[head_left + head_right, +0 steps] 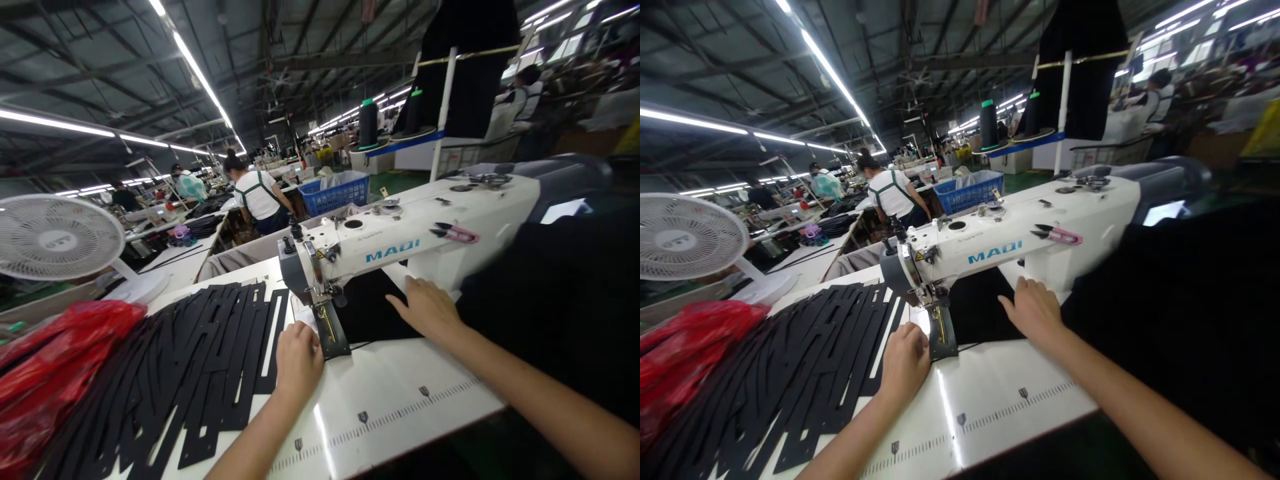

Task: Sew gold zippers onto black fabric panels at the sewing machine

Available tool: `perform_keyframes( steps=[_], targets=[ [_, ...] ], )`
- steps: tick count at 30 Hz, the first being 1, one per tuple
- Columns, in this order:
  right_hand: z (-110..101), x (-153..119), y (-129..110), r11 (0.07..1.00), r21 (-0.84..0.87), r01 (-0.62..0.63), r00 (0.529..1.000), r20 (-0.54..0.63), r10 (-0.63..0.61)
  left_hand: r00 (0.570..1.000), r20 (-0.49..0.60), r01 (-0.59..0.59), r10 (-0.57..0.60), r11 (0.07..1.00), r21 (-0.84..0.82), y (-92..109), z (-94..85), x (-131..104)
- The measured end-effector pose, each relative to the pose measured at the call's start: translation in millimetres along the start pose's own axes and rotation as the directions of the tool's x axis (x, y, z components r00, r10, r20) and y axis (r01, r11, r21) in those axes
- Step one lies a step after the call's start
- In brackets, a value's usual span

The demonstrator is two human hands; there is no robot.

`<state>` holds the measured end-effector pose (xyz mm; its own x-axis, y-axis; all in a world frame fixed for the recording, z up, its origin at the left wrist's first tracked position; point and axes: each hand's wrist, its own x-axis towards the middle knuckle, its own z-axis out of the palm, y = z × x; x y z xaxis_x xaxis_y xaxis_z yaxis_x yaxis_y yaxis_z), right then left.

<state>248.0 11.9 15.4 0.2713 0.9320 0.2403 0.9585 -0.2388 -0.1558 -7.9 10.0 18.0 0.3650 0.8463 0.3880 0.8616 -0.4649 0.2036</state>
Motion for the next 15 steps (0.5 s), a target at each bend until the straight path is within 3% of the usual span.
perform_keyframes(
  steps=[3,7,12,15],
  targets=[
    [-3,9,9,0.999,-0.018,-0.027,0.992,0.127,0.029,0.990,-0.037,-0.142,0.139,0.984,-0.104,-1,-1.0,-5],
    [3,8,7,0.994,-0.047,0.096,0.995,0.044,-0.094,0.941,-0.011,-0.338,0.339,0.934,-0.117,-3,-1.9,-7],
    [8,11,12,0.976,-0.111,0.190,0.982,0.032,-0.187,0.935,-0.023,-0.354,0.353,0.934,-0.055,-2,-2.7,-11],
    [4,4,1,0.951,-0.140,0.275,0.956,-0.068,-0.286,0.947,-0.139,-0.296,0.290,0.955,-0.019,-5,0.2,-16]
  ],
)
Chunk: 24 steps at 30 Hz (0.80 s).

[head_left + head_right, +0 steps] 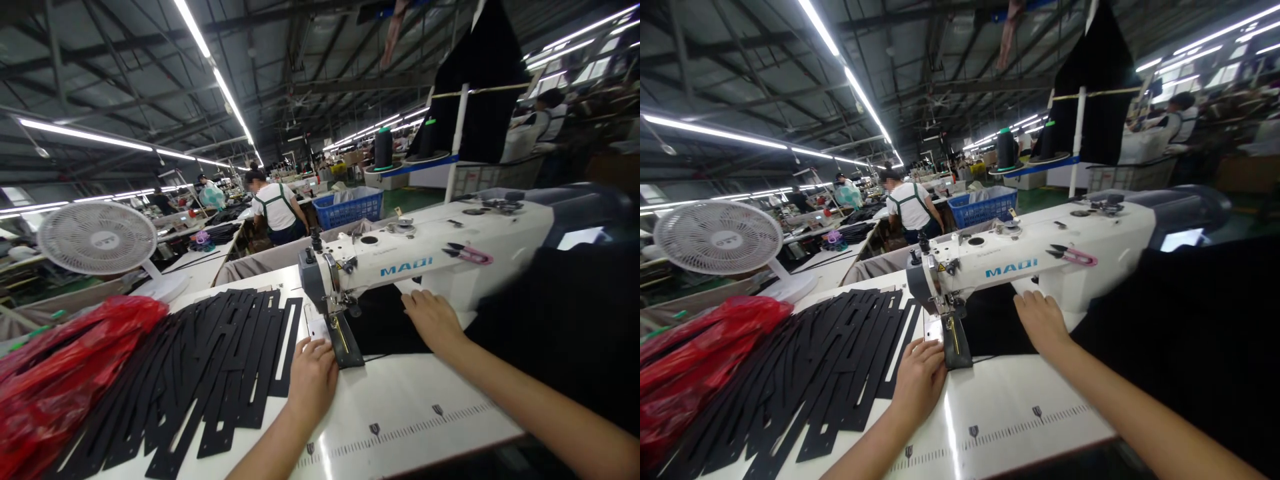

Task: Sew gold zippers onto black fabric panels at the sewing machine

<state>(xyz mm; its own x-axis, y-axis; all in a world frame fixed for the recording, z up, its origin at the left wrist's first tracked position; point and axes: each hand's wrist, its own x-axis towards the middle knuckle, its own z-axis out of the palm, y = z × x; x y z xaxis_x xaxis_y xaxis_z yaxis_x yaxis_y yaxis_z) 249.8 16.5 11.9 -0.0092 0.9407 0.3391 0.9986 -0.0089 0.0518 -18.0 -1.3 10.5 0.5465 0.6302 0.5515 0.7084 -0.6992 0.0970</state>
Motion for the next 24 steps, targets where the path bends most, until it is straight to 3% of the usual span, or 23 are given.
perform_keyframes(
  steps=[2,4,5,7,10,13,20,24],
  targets=[
    [0,-9,-21,0.979,0.051,0.196,0.968,-0.168,-0.185,0.998,-0.064,-0.015,0.016,0.999,0.028,-2,3.0,-3],
    [6,-22,-48,0.875,0.124,0.468,0.848,-0.341,-0.405,0.993,-0.059,-0.101,0.102,0.994,0.029,-5,6.5,-4],
    [12,-29,-61,0.816,0.157,0.557,0.795,-0.384,-0.469,0.988,-0.044,-0.149,0.150,0.988,0.024,-7,7.9,-4],
    [24,-39,-81,0.760,0.193,0.621,0.753,-0.419,-0.508,0.974,-0.030,-0.225,0.226,0.974,0.026,-9,9.7,-2],
    [34,-43,-91,0.760,0.189,0.622,0.751,-0.419,-0.510,0.954,-0.025,-0.298,0.299,0.953,0.046,-13,9.8,3],
    [31,-39,-87,0.766,0.163,0.622,0.752,-0.396,-0.527,0.942,-0.003,-0.335,0.336,0.941,0.045,-17,9.0,8],
    [22,-18,-86,0.777,0.152,0.610,0.767,-0.359,-0.532,0.936,0.059,-0.349,0.346,0.936,0.039,-33,17.8,21],
    [19,-4,-87,0.781,0.229,0.580,0.804,-0.312,-0.506,0.948,0.047,-0.317,0.315,0.947,0.050,-40,24.1,29]
  ],
)
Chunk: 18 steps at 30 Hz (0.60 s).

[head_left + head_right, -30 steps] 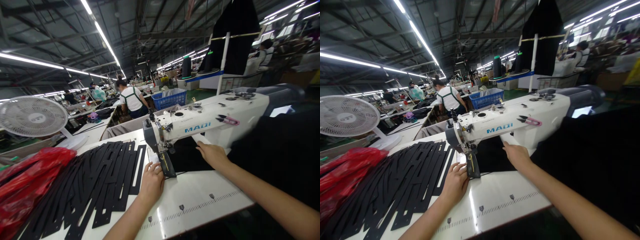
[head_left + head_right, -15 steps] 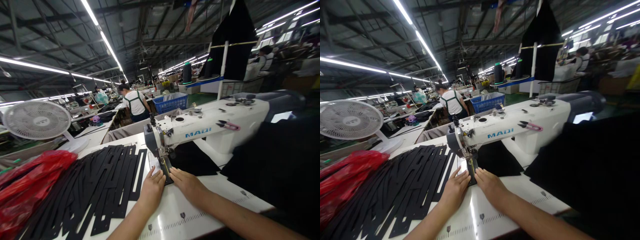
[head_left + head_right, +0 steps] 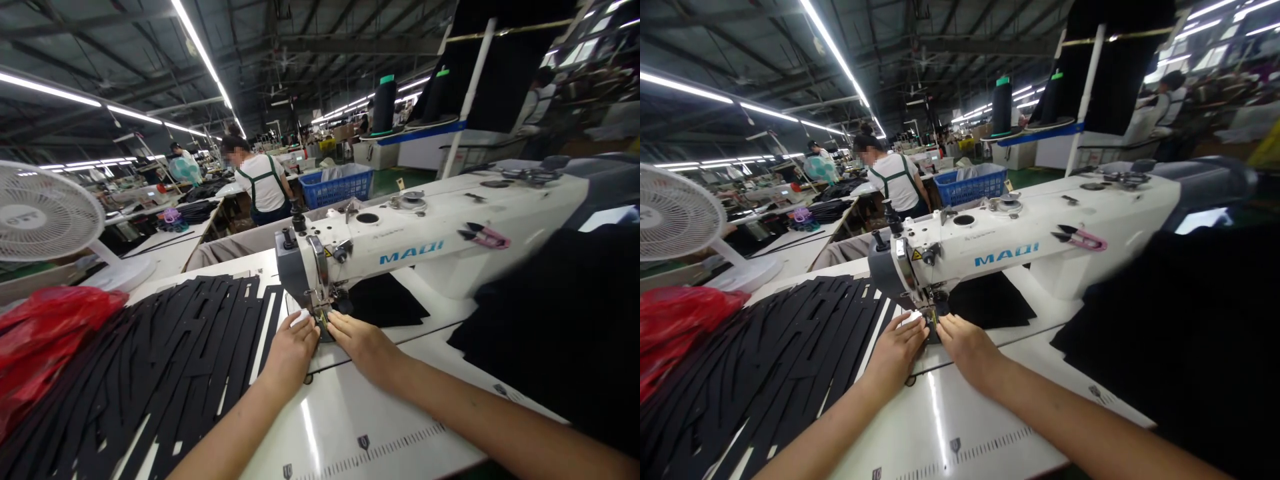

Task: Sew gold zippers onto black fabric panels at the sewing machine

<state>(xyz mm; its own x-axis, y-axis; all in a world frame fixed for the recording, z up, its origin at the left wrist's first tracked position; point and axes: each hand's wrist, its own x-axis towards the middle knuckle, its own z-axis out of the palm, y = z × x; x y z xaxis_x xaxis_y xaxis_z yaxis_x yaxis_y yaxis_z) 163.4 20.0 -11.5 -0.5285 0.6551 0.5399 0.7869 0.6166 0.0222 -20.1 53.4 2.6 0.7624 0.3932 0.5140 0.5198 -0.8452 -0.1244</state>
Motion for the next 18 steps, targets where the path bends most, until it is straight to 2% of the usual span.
perform_keyframes(
  steps=[7,18],
  targets=[
    [7,17,8,0.976,0.191,-0.105,0.994,0.061,0.095,0.996,0.010,0.086,-0.086,0.995,-0.042,-7,7.3,1],
    [8,18,11,0.979,0.167,-0.119,0.988,0.116,0.100,0.983,0.052,0.181,-0.177,0.978,-0.103,-6,12.3,-1]
  ],
)
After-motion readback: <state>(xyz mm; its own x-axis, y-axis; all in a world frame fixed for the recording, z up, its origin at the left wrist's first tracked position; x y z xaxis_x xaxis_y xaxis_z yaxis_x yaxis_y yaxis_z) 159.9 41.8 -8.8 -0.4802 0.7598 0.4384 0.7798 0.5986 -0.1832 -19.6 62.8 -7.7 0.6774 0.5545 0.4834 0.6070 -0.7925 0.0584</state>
